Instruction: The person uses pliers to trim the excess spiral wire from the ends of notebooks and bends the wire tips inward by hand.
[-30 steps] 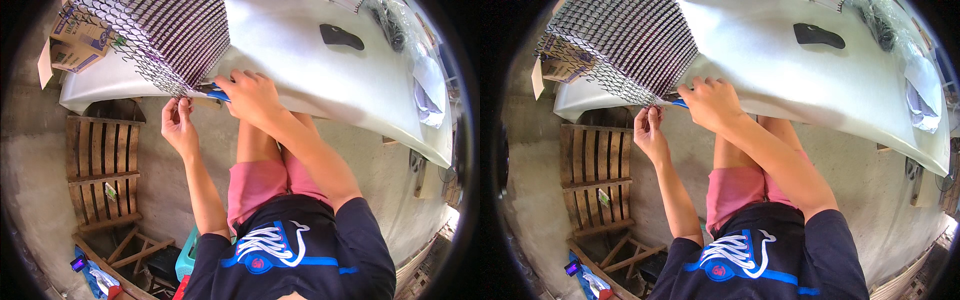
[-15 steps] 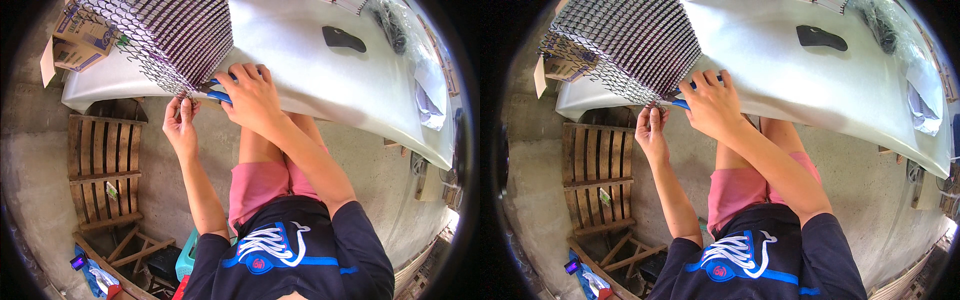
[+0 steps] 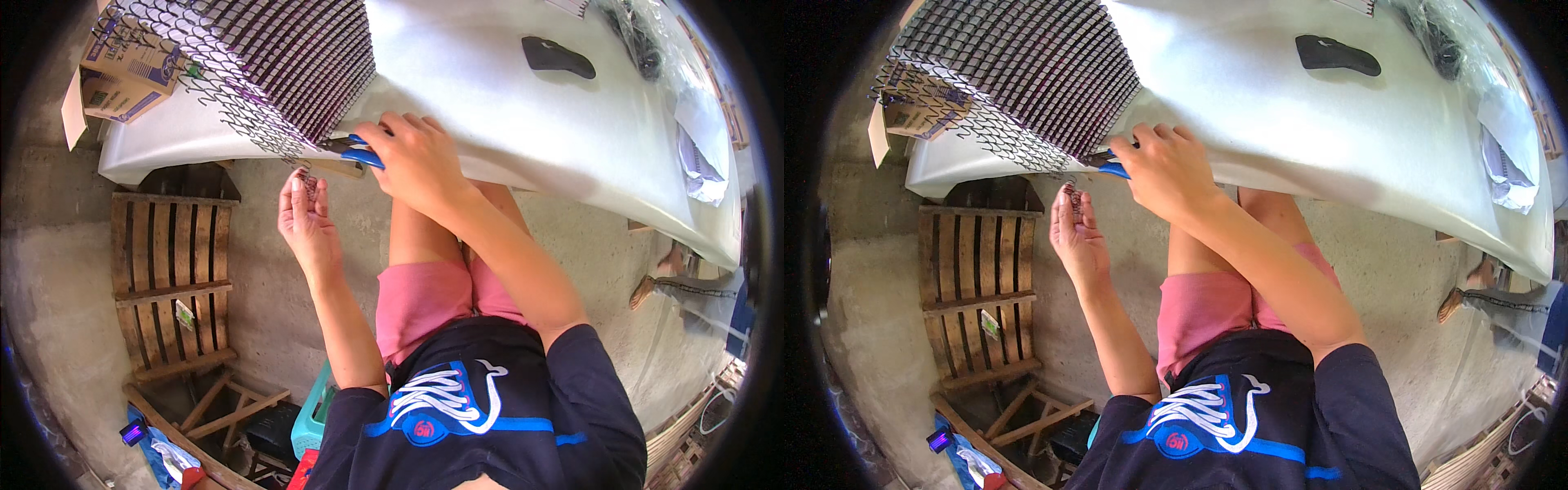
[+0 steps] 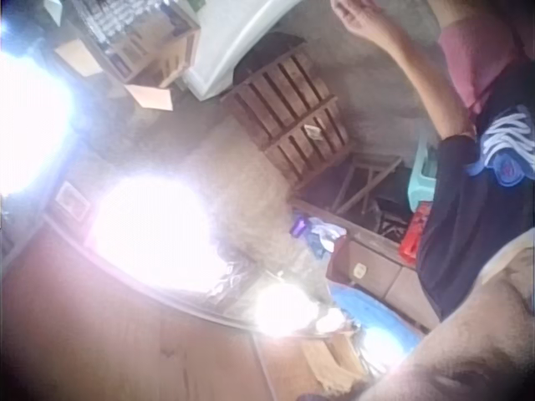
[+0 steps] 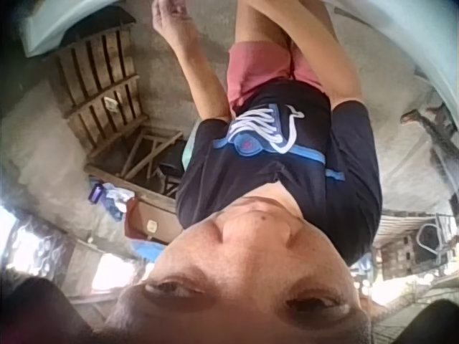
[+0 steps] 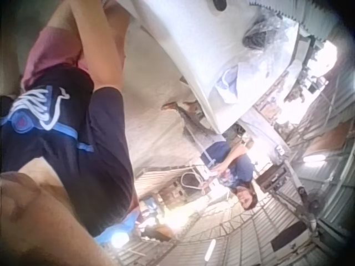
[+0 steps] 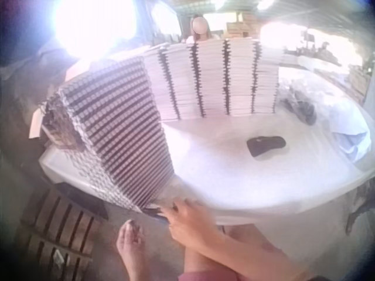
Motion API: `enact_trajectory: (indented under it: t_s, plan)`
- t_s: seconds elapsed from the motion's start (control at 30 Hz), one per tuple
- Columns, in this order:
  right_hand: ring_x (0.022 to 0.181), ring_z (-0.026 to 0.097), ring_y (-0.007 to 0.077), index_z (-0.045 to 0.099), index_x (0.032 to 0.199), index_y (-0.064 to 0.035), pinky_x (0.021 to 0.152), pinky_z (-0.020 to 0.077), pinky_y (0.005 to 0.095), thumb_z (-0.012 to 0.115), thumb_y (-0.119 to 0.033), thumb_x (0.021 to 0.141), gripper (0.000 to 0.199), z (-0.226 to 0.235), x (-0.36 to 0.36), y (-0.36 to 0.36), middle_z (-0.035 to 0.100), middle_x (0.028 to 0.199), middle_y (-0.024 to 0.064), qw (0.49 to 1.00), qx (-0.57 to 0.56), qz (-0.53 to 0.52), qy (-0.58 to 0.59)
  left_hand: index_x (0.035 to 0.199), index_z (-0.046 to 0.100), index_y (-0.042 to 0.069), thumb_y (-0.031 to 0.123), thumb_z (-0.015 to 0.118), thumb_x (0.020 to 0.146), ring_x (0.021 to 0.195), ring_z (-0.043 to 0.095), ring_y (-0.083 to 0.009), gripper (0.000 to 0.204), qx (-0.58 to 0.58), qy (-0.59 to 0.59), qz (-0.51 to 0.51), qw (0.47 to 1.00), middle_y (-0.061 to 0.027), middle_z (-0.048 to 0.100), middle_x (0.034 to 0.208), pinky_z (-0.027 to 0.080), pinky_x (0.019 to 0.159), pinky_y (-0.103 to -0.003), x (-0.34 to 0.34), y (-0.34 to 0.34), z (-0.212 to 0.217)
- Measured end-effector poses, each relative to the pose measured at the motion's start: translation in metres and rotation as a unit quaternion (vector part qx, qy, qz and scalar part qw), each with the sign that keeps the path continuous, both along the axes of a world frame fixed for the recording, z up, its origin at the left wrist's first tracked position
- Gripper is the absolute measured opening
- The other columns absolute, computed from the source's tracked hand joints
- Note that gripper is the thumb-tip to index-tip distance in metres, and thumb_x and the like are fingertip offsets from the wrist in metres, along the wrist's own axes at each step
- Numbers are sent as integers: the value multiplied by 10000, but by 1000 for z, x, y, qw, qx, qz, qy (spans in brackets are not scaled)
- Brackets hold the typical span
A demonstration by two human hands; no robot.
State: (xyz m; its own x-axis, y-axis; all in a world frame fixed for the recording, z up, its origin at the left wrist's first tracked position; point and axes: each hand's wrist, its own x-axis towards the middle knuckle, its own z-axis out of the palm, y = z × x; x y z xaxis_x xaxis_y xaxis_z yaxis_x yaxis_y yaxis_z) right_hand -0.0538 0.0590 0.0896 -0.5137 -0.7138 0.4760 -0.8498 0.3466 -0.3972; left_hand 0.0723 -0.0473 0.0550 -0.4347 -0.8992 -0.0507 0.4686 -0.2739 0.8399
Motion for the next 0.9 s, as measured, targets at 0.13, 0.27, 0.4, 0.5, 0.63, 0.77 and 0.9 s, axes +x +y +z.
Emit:
enact_trajectory:
  t_s: [0.13,0.27,0.4,0.5,0.63,0.77,0.9]
  plan:
    - [965,556,221,610,1033,-149,918,361,477,734,-188,664,392,5,1,3,563,954,46,998,-49,-19,25,1014,581,-55,116,475,872,880,623,-249,246,300,220,-159,914,-157,624,963,542,821,-319,8,-14,-16]
    - [956,540,229,606,1069,-163,911,374,411,738,-126,623,466,6,2,-4,558,960,36,997,-60,-37,25,958,577,-76,198,589,842,950,559,-269,298,289,216,-136,923,-196,584,978,519,768,-302,-1,-21,0]
    - [973,545,225,608,1064,-148,922,362,456,743,-180,644,443,4,0,-7,555,998,51,998,-47,-34,28,910,537,6,369,679,836,734,505,-155,397,154,122,-95,976,-78,532,828,476,616,-225,-14,-26,18]
    - [962,543,231,611,1063,-148,909,372,431,740,-159,636,446,6,2,-8,558,975,46,998,-48,-30,32,974,548,42,407,628,870,650,448,-75,388,53,57,-94,993,10,479,746,375,520,-210,-15,-37,11]
    - [975,550,226,626,1018,-122,854,400,447,734,-215,665,381,5,0,-9,571,983,68,999,-25,-18,32,1050,528,44,407,566,909,643,413,-68,391,51,70,-71,994,17,451,753,331,490,-159,-26,-21,30]
    - [927,565,242,607,1044,-143,797,424,392,706,-171,672,386,6,1,-10,578,957,62,1000,-13,-14,-13,1077,530,58,405,542,925,667,456,-65,379,-3,1,-70,998,24,497,802,340,487,-166,-24,-16,26]
    - [859,606,257,595,1054,-147,757,457,392,702,-165,677,393,7,0,-12,587,937,73,999,10,-5,-36,989,553,64,316,572,927,647,464,-51,260,-96,-52,-53,993,18,554,828,368,492,-192,-30,-13,26]
